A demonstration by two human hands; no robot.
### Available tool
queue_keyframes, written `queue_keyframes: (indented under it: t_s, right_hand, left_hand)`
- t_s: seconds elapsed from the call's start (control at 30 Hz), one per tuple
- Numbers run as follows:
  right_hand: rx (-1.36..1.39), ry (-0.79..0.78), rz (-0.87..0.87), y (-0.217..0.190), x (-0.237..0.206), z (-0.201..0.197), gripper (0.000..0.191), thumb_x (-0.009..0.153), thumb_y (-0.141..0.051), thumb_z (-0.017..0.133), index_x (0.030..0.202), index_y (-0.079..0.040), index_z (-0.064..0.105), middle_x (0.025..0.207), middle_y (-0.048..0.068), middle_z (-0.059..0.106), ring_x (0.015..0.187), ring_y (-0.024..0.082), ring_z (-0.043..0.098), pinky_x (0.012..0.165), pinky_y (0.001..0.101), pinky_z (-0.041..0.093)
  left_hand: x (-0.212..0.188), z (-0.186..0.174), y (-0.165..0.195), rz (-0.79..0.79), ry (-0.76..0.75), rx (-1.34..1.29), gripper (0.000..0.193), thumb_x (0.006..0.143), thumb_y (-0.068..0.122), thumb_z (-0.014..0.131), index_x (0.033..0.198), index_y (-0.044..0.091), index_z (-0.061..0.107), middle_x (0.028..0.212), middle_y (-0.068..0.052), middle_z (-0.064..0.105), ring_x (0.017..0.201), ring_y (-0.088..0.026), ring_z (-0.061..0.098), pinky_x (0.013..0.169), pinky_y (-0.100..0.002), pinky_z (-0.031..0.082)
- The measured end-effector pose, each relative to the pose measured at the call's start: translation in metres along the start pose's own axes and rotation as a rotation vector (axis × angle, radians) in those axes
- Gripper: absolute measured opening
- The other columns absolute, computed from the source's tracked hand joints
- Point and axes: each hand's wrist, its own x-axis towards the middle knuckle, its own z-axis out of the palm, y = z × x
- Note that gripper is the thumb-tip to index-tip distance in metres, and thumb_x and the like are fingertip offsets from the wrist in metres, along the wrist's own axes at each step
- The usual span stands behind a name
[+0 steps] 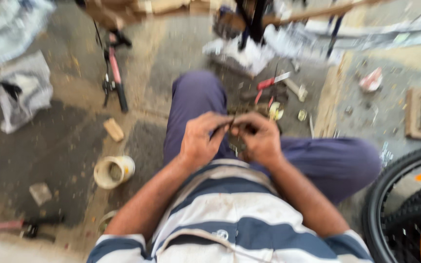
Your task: The person sits on the workshop floor and sorts small metal fasteners by hand from a plastic bucket, picking out bolts and placing them back. The person then fits a pedal onto the crank arm of a bicycle frame and tightens it by hand.
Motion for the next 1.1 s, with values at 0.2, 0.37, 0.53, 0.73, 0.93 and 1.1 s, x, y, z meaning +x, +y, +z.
queue_keyframes:
  t_s: [0.2, 0.37, 0.53, 0.73, 0.93, 1.1]
  right_hand:
    - [-0.292, 0.071, -0.269, -0.02, 0.007, -0.012, 0.018, 0.088, 0.01, 0.067, 0.102, 0.0, 0.071, 0.1, 0.004, 0.071, 0.084, 0.008, 0.069, 0.073, 0.0222, 0.055]
    - [-0.138, 0.229, -0.069, -0.028, 0.041, -0.023, 0.015, 0.086, 0.005, 0.075, 0.101, 0.001, 0.072, 0.088, 0.002, 0.075, 0.08, 0.006, 0.07, 0.072, 0.0221, 0.057]
    - [-0.07, 0.262, -0.14, -0.037, 0.097, -0.025, 0.018, 0.088, 0.002, 0.073, 0.106, -0.002, 0.073, 0.094, 0.0, 0.072, 0.082, 0.006, 0.066, 0.073, 0.0219, 0.056]
    - [-0.233, 0.603, 0.082, -0.076, 0.212, -0.061, 0.006, 0.095, -0.004, 0.072, 0.1, -0.007, 0.07, 0.087, 0.004, 0.069, 0.066, 0.006, 0.057, 0.055, 0.0209, 0.048]
    - [0.261, 0.665, -0.344, -0.099, 0.344, -0.074, 0.007, 0.101, -0.003, 0.061, 0.106, -0.006, 0.058, 0.09, 0.005, 0.07, 0.05, 0.003, 0.041, 0.041, 0.0191, 0.031]
    - [0.41, 0.746, -0.339, -0.102, 0.382, -0.05, 0.009, 0.1, -0.001, 0.061, 0.105, -0.008, 0.058, 0.082, 0.003, 0.064, 0.048, 0.005, 0.043, 0.039, 0.0205, 0.031]
  left_hand:
    - [0.025, 0.008, 0.006, -0.079, -0.046, -0.092, 0.022, 0.087, -0.004, 0.067, 0.106, 0.003, 0.075, 0.095, -0.014, 0.075, 0.086, -0.032, 0.075, 0.076, -0.037, 0.059]
    - [0.059, 0.019, 0.008, 0.074, -0.059, 0.033, 0.029, 0.085, -0.005, 0.067, 0.112, 0.001, 0.072, 0.096, -0.017, 0.073, 0.089, -0.037, 0.072, 0.076, -0.04, 0.058]
    - [0.119, 0.009, -0.005, 0.166, -0.049, 0.007, 0.029, 0.086, -0.001, 0.065, 0.115, -0.001, 0.064, 0.099, -0.019, 0.074, 0.09, -0.036, 0.074, 0.078, -0.04, 0.058]
    - [0.276, -0.054, -0.064, 0.379, 0.306, 0.086, 0.007, 0.101, 0.007, 0.067, 0.107, 0.008, 0.065, 0.089, -0.006, 0.075, 0.075, -0.015, 0.074, 0.069, -0.03, 0.06]
    - [0.414, -0.133, -0.096, 0.45, 0.207, 0.307, 0.074, 0.083, 0.021, 0.082, 0.142, -0.006, 0.047, 0.142, -0.03, 0.049, 0.134, -0.049, 0.044, 0.111, -0.057, 0.033]
    - [0.44, -0.147, -0.107, 0.381, -0.121, 0.324, 0.06, 0.086, 0.01, 0.077, 0.141, 0.003, 0.052, 0.136, -0.021, 0.058, 0.128, -0.044, 0.056, 0.107, -0.053, 0.045]
